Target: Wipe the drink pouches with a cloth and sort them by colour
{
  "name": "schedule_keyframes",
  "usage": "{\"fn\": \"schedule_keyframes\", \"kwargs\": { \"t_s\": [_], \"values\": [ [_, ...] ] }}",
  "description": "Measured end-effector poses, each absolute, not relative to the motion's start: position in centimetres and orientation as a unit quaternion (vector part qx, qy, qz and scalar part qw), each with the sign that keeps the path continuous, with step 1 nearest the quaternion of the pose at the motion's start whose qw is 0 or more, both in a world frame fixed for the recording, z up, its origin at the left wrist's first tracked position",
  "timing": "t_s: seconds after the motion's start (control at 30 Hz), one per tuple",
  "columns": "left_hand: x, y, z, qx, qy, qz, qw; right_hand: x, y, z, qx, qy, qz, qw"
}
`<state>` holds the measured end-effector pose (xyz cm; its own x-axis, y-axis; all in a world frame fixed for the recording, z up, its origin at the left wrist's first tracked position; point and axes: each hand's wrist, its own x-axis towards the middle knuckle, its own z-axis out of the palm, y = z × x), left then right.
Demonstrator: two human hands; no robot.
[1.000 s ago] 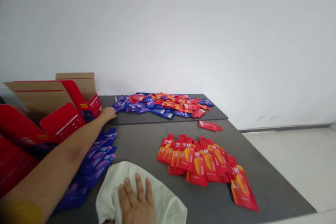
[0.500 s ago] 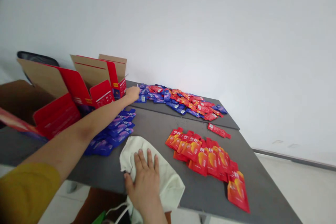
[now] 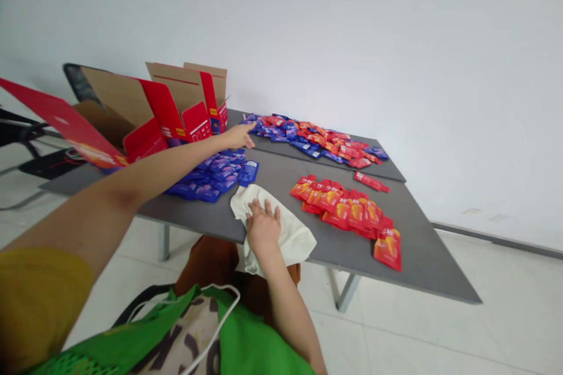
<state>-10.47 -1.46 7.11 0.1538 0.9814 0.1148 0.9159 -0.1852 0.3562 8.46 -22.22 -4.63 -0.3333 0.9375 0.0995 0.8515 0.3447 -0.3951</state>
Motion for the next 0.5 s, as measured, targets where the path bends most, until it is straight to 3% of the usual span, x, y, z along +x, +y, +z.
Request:
{"fn": "schedule_keyframes", "kwargs": {
  "t_s": [0.17, 0.33, 0.5],
  "values": [
    [-10.1, -2.4, 4.3, 0.878, 0.466, -0.004, 0.110, 9.1, -23.1, -5.4, -0.570, -0.790, 0.120, 0.189],
    [-9.8, -3.2, 1.8, 0.888, 0.451, -0.072, 0.057, 9.0, -23.6, -5.8, -0.577, -0.783, 0.098, 0.212],
    [-9.3, -1.2, 2.9, 0.886, 0.441, -0.142, 0.020, 8.9, -23.8, -5.7, -0.583, -0.777, 0.097, 0.218]
  ]
}}
